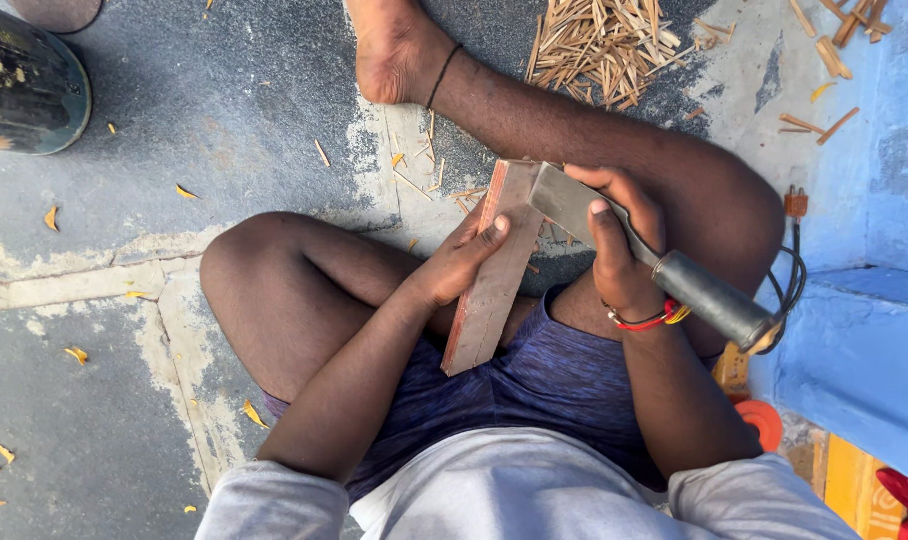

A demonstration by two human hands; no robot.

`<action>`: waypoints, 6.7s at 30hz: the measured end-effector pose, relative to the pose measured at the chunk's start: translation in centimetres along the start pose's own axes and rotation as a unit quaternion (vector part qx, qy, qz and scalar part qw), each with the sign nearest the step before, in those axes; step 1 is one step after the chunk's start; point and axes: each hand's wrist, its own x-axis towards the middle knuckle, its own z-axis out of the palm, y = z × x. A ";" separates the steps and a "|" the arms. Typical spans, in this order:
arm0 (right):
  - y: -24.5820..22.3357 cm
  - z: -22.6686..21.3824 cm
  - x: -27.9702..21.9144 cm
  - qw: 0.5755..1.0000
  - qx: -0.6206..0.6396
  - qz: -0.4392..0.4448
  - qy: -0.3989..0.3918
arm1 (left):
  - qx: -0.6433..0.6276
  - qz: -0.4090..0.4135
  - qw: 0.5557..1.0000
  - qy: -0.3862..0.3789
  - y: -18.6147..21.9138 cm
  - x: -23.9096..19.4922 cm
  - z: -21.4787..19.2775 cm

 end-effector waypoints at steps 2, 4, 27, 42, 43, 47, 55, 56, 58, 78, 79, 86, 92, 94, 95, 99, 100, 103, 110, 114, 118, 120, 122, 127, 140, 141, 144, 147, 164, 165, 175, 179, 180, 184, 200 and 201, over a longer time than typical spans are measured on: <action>0.0 -0.4 0.4 1.000 0.004 0.027 -0.013 | 0.019 0.004 1.000 -0.005 -0.2 0.0 -0.1; 0.1 -0.6 0.4 0.997 -0.004 0.079 0.009 | 0.045 0.002 0.999 -0.009 -0.2 0.1 0.1; 0.2 -0.9 0.3 0.998 0.050 0.034 -0.021 | 0.129 0.031 0.991 -0.008 0.3 0.0 0.5; 0.8 -0.9 0.4 0.993 0.102 0.064 -0.006 | 0.133 0.041 0.990 -0.019 0.1 -0.2 0.6; 0.8 -0.9 0.4 0.994 0.094 0.053 -0.007 | 0.130 0.045 0.990 -0.022 0.1 -0.2 0.5; 0.8 -0.8 0.5 0.990 0.115 0.086 -0.019 | 0.111 0.030 0.993 -0.006 0.1 -0.4 0.5; 3.8 0.8 1.7 1.000 -0.001 0.024 -0.014 | -0.088 -0.028 0.995 0.035 -1.3 -0.2 -0.1; 4.5 1.0 2.1 0.999 -0.017 0.034 -0.019 | -0.125 -0.036 0.991 0.037 -1.5 -0.3 0.0; 5.8 1.9 3.4 0.998 -0.045 0.041 -0.033 | -0.194 -0.045 0.979 0.037 -1.4 0.2 0.3; 11.1 3.1 6.0 0.964 0.038 0.215 -0.150 | -0.091 -0.039 0.976 0.196 -1.9 1.6 -0.6; 10.8 2.8 5.7 0.965 0.043 0.211 -0.151 | -0.080 -0.037 0.977 0.195 -1.9 1.6 -0.4; 9.0 2.3 5.6 0.961 0.061 0.226 -0.146 | -0.092 -0.075 0.975 0.189 -0.8 1.4 0.0; 6.8 2.2 5.8 0.969 0.022 0.208 -0.133 | -0.062 -0.021 0.984 0.165 -1.1 1.5 -0.1; 5.7 1.7 5.4 0.979 0.010 0.162 -0.121 | -0.061 0.012 0.988 0.143 -1.2 1.9 -0.2; 5.3 1.6 5.0 0.983 0.005 0.142 -0.115 | -0.048 0.016 0.989 0.136 -1.4 2.1 -0.3; 4.5 1.5 4.8 0.991 -0.006 0.110 -0.074 | -0.028 0.046 0.990 0.132 -1.8 3.2 -0.4; 4.6 1.7 5.1 0.988 0.002 0.142 -0.069 | -0.032 0.053 0.989 0.136 -1.7 3.2 -0.4; 5.0 1.8 5.2 0.979 0.039 0.189 -0.069 | -0.017 0.029 0.990 0.137 -1.1 2.7 -0.5; 5.1 2.3 5.1 0.977 0.046 0.194 -0.077 | -0.030 0.030 0.989 0.142 -0.6 2.3 -0.4; 5.0 2.5 5.0 0.978 0.041 0.186 -0.088 | -0.041 0.050 0.986 0.155 -1.1 2.1 -0.4; 5.2 1.9 4.8 0.976 0.078 0.168 -0.113 | -0.043 0.059 0.987 0.146 -0.7 1.6 -0.3; 5.3 1.5 4.7 0.971 0.108 0.171 -0.132 | -0.042 0.051 0.986 0.150 -0.6 1.6 -0.1; 5.4 1.0 4.8 0.964 0.137 0.175 -0.146 | -0.026 0.054 0.987 0.151 -0.3 1.5 -0.2; 5.4 0.8 4.7 0.961 0.151 0.193 -0.130 | 0.041 0.054 0.987 0.147 -0.3 1.6 -0.2; 9.2 3.4 4.7 0.931 0.181 0.252 -0.191 | -0.067 -0.075 0.954 0.283 -1.1 2.2 -0.9; 9.5 4.0 4.5 0.935 0.171 0.239 -0.198 | -0.082 -0.091 0.948 0.293 -1.0 2.1 -1.4; 10.1 5.6 3.8 0.947 0.114 0.211 -0.212 | -0.103 -0.117 0.935 0.319 -1.3 1.9 -1.9; 10.7 6.6 3.7 0.949 0.032 0.225 -0.219 | -0.063 -0.126 0.925 0.353 -2.4 2.5 -2.4; 12.2 7.3 4.6 0.968 -0.032 0.043 -0.247 | 0.487 0.068 0.815 0.307 2.1 0.4 -3.6; 12.4 7.5 4.7 0.965 -0.043 0.069 -0.249 | 0.499 0.072 0.808 0.305 2.3 0.6 -3.6; 13.1 7.0 6.0 0.957 -0.108 0.027 -0.266 | 0.672 -0.076 0.723 0.143 5.5 3.9 -6.9; 13.1 7.4 7.0 0.928 -0.205 0.135 -0.280 | 0.630 -0.073 0.762 0.131 4.7 4.6 -9.1; 13.4 7.5 6.9 0.937 -0.188 0.093 -0.280 | 0.630 -0.067 0.763 0.128 3.9 5.0 -9.3; 15.7 8.3 8.8 0.947 -0.099 0.050 -0.301 | 0.667 -0.094 0.725 0.145 2.9 7.2 -10.5; 16.6 8.0 8.5 0.915 0.008 0.233 -0.329 | 0.471 0.119 0.843 0.231 4.7 7.5 -8.7; 16.9 7.9 8.5 0.914 0.001 0.235 -0.330 | 0.451 0.162 0.845 0.239 4.6 7.8 -8.6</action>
